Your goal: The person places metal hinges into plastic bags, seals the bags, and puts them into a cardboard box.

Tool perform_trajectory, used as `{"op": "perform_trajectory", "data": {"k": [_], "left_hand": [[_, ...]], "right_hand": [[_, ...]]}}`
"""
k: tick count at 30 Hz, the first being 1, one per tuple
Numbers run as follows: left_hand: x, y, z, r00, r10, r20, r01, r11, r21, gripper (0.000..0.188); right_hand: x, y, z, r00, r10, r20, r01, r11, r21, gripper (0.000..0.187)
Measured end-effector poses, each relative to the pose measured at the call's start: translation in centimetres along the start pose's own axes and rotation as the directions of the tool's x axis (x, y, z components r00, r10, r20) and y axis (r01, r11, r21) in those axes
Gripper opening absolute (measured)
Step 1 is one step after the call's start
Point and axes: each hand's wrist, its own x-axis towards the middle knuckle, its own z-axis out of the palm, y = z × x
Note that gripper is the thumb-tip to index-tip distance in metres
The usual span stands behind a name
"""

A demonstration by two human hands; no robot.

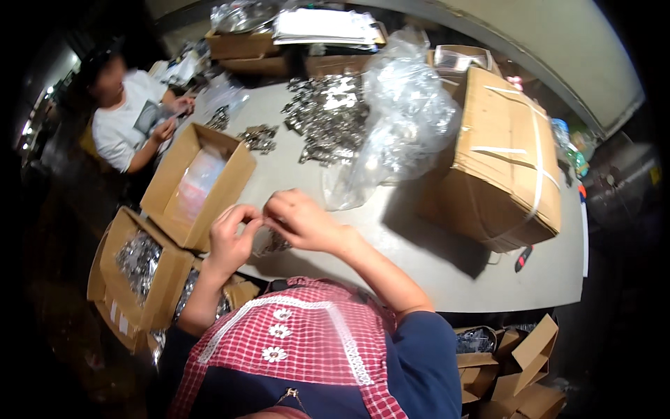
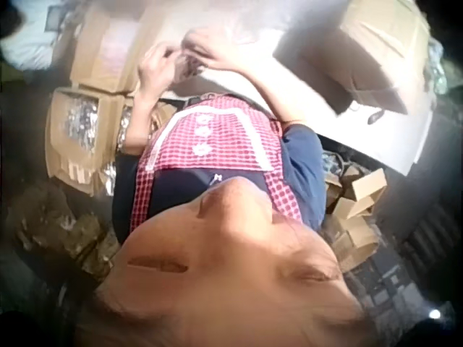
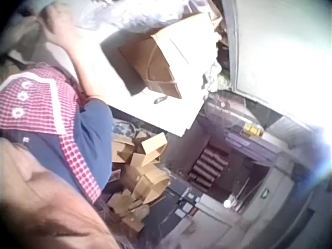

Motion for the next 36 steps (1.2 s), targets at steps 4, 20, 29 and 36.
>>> {"op": "perform_trajectory", "data": {"k": [4, 20, 29, 36], "left_hand": [[0.4, 0.8, -0.1, 0.999, -0.012, 0.034, 0.013, 1.0, -0.013, 0.007], [5.5, -0.4, 0.4, 0.974, -0.145, -0.176, 0.116, 0.979, -0.167, 0.004], [6.0, -4.7, 9.2, 0.921, -0.34, 0.191, 0.34, 0.457, -0.822, 0.01], [6.8, -9.6, 13.2, 0.694, -0.645, 0.318, 0.475, 0.079, -0.876, 0.006]], "right_hand": [[0.2, 0.0, -0.5, 1.0, -0.028, 0.007, 0.028, 0.999, -0.021, 0.016], [-0.5, 1.4, -7.9, 1.0, -0.008, -0.027, -0.001, 0.944, -0.331, 0.017], [4.3, 3.2, -20.6, 0.929, 0.189, 0.317, 0.113, 0.671, -0.733, 0.017], [4.7, 21.5, -37.8, 0.852, 0.515, -0.094, -0.254, 0.249, -0.935, 0.012]]}}
